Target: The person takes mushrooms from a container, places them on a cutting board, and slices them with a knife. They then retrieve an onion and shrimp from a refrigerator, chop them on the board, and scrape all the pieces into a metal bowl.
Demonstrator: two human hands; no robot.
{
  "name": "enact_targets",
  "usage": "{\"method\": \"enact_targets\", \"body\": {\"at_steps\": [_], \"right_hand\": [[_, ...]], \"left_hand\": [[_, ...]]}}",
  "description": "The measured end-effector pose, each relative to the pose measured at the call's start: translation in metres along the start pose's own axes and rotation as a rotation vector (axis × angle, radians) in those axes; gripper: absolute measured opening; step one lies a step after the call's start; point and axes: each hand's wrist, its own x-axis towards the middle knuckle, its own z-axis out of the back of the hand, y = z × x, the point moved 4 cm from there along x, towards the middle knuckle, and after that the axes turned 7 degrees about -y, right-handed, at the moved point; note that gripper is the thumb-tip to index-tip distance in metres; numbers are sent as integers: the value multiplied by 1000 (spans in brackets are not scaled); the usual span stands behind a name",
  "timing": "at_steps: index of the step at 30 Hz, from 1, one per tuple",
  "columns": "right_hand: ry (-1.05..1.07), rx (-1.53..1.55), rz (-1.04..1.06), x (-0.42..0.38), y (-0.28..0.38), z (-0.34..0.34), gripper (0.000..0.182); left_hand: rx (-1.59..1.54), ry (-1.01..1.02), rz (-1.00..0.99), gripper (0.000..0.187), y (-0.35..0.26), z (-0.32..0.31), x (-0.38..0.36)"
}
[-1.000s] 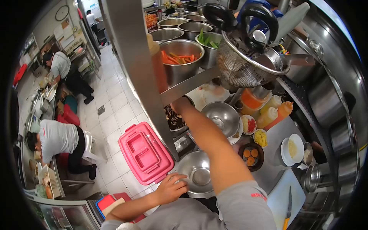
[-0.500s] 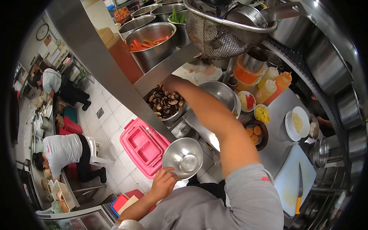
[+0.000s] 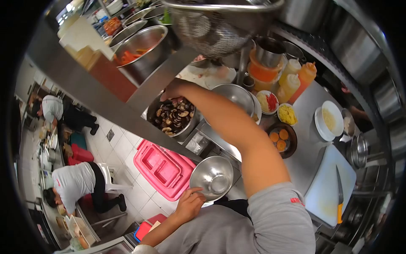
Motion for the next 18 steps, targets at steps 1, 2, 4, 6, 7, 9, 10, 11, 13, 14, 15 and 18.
{"method": "enact_targets", "body": {"at_steps": [1, 2, 4, 6, 7, 9, 10, 11, 13, 14, 15, 18], "right_hand": [[0, -67, 16, 6, -3, -5, 25], [-8, -55, 7, 12, -5, -12, 25], [-64, -169, 22, 19, -10, -23, 25], [-68, -153, 8, 19, -15, -27, 24], [-71, -153, 1, 17, -14, -28, 23], [-68, -133, -4, 15, -12, -29, 22], [10, -197, -64, 15, -14, -32, 22], [89, -261, -124, 15, -15, -35, 21], [-127, -400, 60, 37, -35, -50, 21], [-345, -535, 246, 47, -39, -54, 22], [-344, -537, 250, 51, -40, -59, 22], [-139, -618, 315, 84, -62, -102, 27]], "left_hand": [[14, 0, 17, 13, 3, 0, -5], [29, -2, 36, 13, 6, 1, -8], [41, 17, 32, 13, 8, 7, -9], [53, 32, 35, 12, 8, 12, -11], [50, 29, 44, 14, 8, 14, -11], [47, 24, 53, 16, 8, 15, -10], [32, 29, 61, 16, 8, 15, -9], [17, 33, 68, 15, 8, 15, -9], [3, 33, 61, 15, 7, 15, -7], [-13, 33, 54, 15, 6, 16, -5], [-11, 28, 54, 15, 5, 16, -3], [-6, 11, 39, 14, 3, 16, 1]]}}
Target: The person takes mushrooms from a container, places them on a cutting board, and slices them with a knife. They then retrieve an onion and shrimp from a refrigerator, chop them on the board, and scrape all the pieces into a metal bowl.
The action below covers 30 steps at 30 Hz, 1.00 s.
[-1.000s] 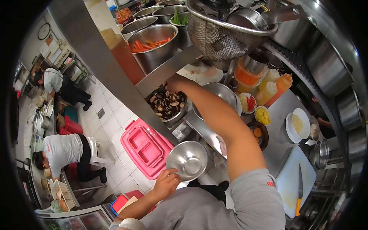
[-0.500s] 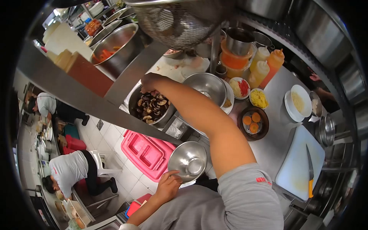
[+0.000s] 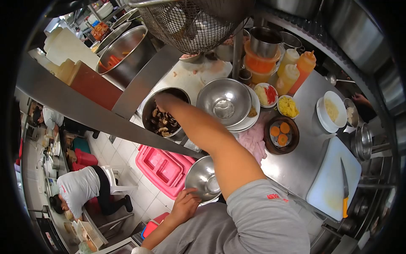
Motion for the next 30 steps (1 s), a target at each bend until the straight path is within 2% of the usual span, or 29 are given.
{"method": "enact_targets", "body": {"at_steps": [1, 3, 5, 6, 8, 10, 11, 12, 13, 14, 16, 19, 20, 21, 23, 25, 26, 28, 30], "right_hand": [[-3, -5, -1, -10, 10, 5, 27], [-254, 200, -260, -42, 26, 19, 23], [-262, 101, -243, -51, 33, 33, 24], [-132, 98, -161, -53, 31, 38, 25], [-397, 188, -226, -65, 33, 59, 23], [-163, 137, -199, -86, 36, 97, 31], [-312, 263, -177, -108, 36, 108, 33], [-375, 354, -102, -145, 40, 139, 32], [-303, 616, -90, -186, 37, 159, 34], [-162, 806, -195, -233, 37, 183, 33], [-231, 711, -309, -327, 19, 209, 28], [-318, 618, -670, -481, -11, 235, 26], [-535, 374, -636, -537, -30, 222, 25], [-612, 236, -702, -590, -34, 223, 26], [-685, 192, -1061, -682, -38, 214, 26], [-649, -36, -1349, -757, -47, 193, 26], [-668, -43, -1350, -778, -51, 181, 26], [-644, -252, -1396, -819, -58, 149, 32], [-736, -217, -1148, -845, -73, 84, 42]], "left_hand": [[0, 2, 0, 14, 0, -1, 0], [-8, 0, -14, 15, 1, -2, 1], [5, -23, -16, 12, 2, -4, 0], [-18, -14, -41, 12, 1, -6, 1], [-26, -28, -42, 12, 0, -8, 2], [-52, -11, -76, 13, -5, -9, 6], [-61, 1, -91, 14, -8, -12, 9], [-85, 2, -121, 15, -10, -17, 11], [-142, 35, -184, 15, -14, -21, 16], [-156, 63, -218, 16, -19, -24, 22], [-212, 106, -319, 16, -32, -32, 30], [-244, 206, -477, 16, -57, -58, 59], [-284, 237, -536, 18, -71, -68, 66], [-319, 261, -589, 20, -85, -80, 72], [-290, 254, -681, 15, -115, -107, 84], [-279, 268, -768, 15, -141, -145, 93], [-262, 265, -789, 13, -155, -162, 97], [-190, 231, -792, 11, -172, -197, 105], [-74, 153, -759, 6, -181, -232, 114]]}}
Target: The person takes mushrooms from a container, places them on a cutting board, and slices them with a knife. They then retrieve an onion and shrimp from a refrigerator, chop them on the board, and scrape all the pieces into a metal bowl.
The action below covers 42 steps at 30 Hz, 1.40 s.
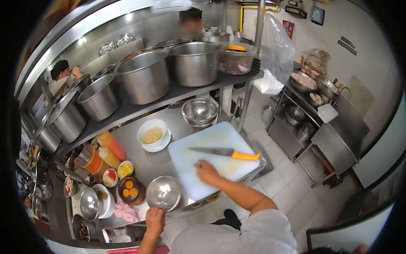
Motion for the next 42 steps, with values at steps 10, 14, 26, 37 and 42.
{"method": "enact_targets", "body": {"at_steps": [10, 14, 26, 37, 42], "right_hand": [[-826, 112, 530, 115, 35, 420, 16], [-488, -119, 330, 191, 43, 512, 32], [558, -420, -159, 230, 37, 491, 88], [744, -263, -277, 251, 15, 475, 65], [817, -408, -196, 255, 16, 470, 58]], "left_hand": [[154, -23, 416, 41, -51, -34, 40], [99, -99, 419, 35, -87, -49, 63], [-226, -179, 410, 19, -88, -80, 89], [-238, -189, 512, 17, -98, -67, 55], [-170, -267, 663, 13, -114, -73, 41]]}}
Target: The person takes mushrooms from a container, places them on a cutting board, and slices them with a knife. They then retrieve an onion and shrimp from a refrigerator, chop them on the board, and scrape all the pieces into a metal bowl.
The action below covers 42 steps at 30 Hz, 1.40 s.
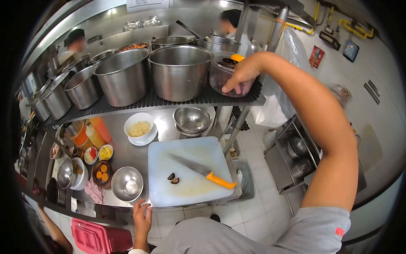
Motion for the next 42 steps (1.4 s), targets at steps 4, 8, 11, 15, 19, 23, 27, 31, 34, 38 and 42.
{"method": "enact_targets", "body": {"at_steps": [4, 8, 11, 15, 19, 23, 27, 31, 34, 38, 42], "right_hand": [[-108, -12, 69, -26, 2, 15, 56], [-577, 200, 441, -62, -25, 32, 28], [-991, 232, 633, -102, -22, 4, 15], [-579, 680, 581, -45, 9, -161, 19], [-68, 938, 390, 72, 36, -370, 18], [-360, 667, 499, 108, 60, -446, 28], [-678, 642, 253, 78, 24, -406, 39], [-656, 339, 303, 62, -17, -428, 50], [-600, 400, 319, 67, -15, -437, 53], [-668, 510, 330, 30, -42, -432, 50], [-618, 598, 229, -65, -86, -451, 39]], "left_hand": [[13, -36, 33, 13, -14, -13, -5], [0, -36, -39, 15, -28, -30, 1], [-1, -8, -22, 19, -35, -48, 11], [79, -36, -115, 23, -30, -83, 31], [155, -38, -246, 27, -45, -106, 55], [232, -22, -330, 27, -54, -133, 63], [141, 105, -385, 26, -56, -164, 52], [231, 208, -507, 32, -64, -192, 41], [335, 280, -505, 28, -53, -210, 46], [283, 241, -451, 25, -46, -202, 59], [237, 184, -433, 22, -50, -178, 65]]}}
